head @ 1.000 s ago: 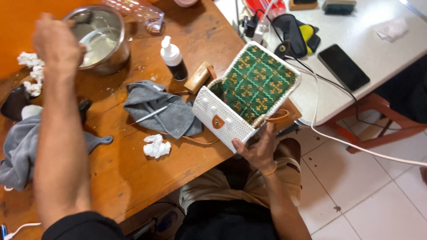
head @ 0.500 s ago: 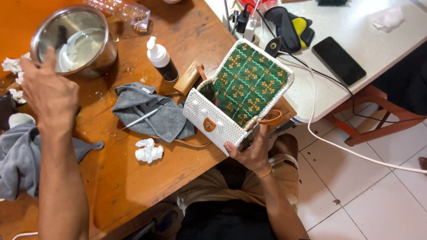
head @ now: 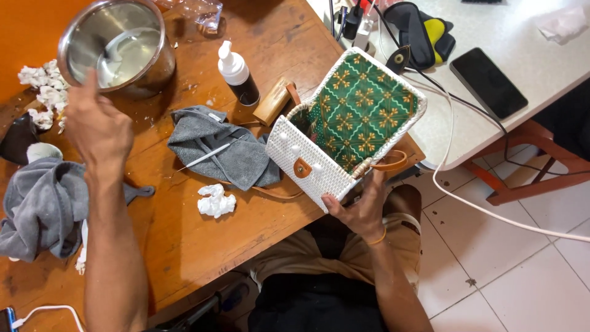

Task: Cleaning a woven bag by applying foam cleaner and wiping it with a cloth and a brush.

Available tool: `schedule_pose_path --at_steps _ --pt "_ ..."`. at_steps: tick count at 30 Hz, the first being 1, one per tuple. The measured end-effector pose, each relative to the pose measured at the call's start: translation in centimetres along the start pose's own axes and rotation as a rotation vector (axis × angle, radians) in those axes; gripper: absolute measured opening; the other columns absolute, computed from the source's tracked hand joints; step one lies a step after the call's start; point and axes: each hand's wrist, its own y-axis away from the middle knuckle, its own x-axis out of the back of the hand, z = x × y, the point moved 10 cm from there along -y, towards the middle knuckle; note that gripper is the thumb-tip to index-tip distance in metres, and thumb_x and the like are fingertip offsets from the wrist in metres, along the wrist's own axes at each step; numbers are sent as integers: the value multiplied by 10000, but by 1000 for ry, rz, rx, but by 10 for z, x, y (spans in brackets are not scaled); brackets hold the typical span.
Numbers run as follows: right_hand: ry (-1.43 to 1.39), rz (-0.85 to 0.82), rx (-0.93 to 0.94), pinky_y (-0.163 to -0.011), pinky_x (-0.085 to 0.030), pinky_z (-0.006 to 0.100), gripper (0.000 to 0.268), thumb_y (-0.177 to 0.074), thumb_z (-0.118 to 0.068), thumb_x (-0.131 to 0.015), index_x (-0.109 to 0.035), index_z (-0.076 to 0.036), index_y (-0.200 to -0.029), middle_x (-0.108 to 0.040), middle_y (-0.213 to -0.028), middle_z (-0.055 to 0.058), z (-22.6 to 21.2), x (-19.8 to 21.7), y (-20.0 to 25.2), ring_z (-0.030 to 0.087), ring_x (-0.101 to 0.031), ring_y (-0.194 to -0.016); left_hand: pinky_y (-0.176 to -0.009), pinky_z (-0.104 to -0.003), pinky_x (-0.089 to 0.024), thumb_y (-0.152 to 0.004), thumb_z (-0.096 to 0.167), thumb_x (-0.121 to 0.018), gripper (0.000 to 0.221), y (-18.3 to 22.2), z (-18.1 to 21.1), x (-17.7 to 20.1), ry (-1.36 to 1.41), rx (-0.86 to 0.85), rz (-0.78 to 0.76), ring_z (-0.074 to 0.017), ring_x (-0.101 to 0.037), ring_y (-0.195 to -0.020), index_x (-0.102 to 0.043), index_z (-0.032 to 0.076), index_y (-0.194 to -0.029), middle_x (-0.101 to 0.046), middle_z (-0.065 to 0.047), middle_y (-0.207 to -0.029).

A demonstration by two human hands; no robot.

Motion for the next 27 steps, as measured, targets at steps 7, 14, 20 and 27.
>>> schedule_pose_path --at_steps 7,14,20,27 --pt "-173 -27 -127 -1379 -47 424 1062 -1028 -377 -685 133 -103 -1647 123 -1726 139 15 -4 5 276 80 -1634 -896 -405 -592 -1009 -119 -466 498 25 22 51 495 -170 529 -368 -661 -1247 -516 -21 -1494 -559 -187 -1513" --pt "265 -80 124 -1225 -315 727 758 -1163 -353 -557 26 -317 -1647 139 -1652 329 -10 -10 15 614 -126 -1505 -879 -473 -579 -1011 -56 -455 445 29 67 51 265 -192 342 -339 -662 -1035 -561 -11 -1440 -679 -223 -1173" --pt "374 -90 122 -1131 -501 683 787 -1153 -355 -546 37 -183 -1653 13 -1602 389 -15 -6 16 649 -339 -1401 -1042 -382 -493 -1210 134 -430 258 35 89 117 732 -242 576 -288 -615 -1199 -525 -2 -1406 -637 -177 -1315" --pt "225 -96 -51 -1200 -417 539 842 -1088 -304 -616 -10 -72 -1625 -42 -1643 344 10 -4 37 470 -272 -1495 -1034 -431 -546 -1257 22 -508 89 31 112 125 1410 -323 136 -295 -583 -1082 -528 39 -1343 -569 -177 -1158"
